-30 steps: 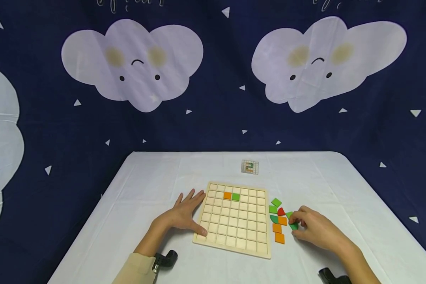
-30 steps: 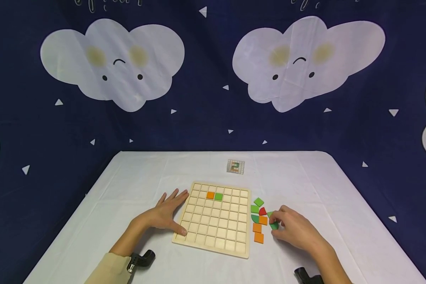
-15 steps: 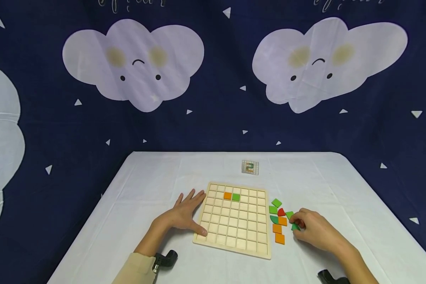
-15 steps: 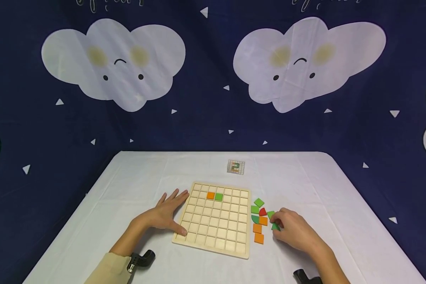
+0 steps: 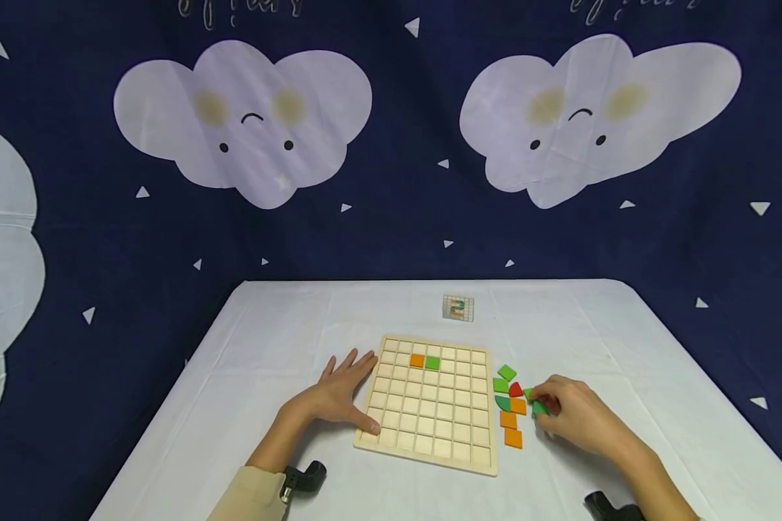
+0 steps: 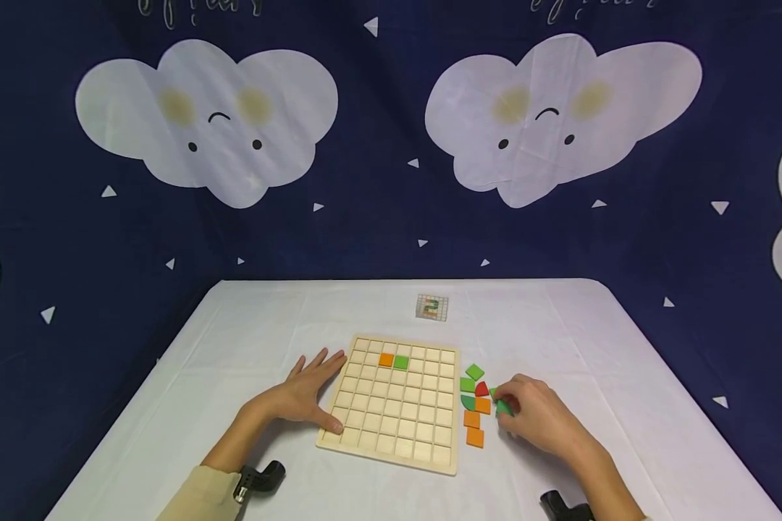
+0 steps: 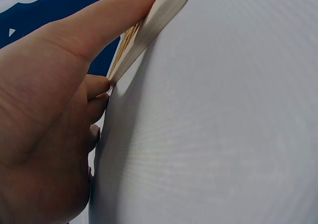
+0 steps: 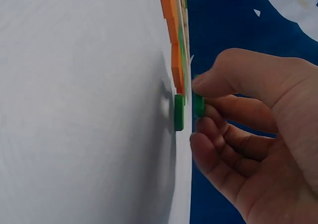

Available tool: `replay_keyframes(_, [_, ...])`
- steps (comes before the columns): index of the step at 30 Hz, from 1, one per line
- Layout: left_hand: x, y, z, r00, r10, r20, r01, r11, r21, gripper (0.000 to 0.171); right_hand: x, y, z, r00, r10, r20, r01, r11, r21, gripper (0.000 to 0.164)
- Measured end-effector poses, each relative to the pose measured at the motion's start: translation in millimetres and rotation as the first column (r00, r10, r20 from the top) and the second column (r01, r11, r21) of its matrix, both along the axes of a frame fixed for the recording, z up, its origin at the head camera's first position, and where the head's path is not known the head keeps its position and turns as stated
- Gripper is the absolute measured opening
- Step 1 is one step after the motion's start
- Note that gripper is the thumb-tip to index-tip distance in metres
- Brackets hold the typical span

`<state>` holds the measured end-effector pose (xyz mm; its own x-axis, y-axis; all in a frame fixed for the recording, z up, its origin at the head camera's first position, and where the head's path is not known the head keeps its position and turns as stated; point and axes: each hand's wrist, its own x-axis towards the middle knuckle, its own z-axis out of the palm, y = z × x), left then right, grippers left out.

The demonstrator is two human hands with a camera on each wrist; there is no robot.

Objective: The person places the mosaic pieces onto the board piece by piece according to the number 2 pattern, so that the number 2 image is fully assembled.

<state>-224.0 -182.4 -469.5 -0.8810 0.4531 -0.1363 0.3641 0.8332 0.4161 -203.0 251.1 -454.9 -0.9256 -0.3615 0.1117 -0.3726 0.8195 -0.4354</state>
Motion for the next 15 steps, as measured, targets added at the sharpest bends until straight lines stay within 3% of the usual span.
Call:
replay_keyframes(5, [1.2,-0.8,-0.3,1.000,0.002,0.001,-0.002,1.000,0.005,0.134,-4.6,-1.0,-3.2,1.000,0.007,-0.026,-0.008,1.000,-0.022,0.027])
replay_keyframes(15, [1.8,-0.5,0.1,1.000,-0.009,-0.005,0.009,1.000,0.012,0.133,-20.1,-16.6,0.6,1.000,0.021,0.020,-0.020,0.999,-0.035,0.021])
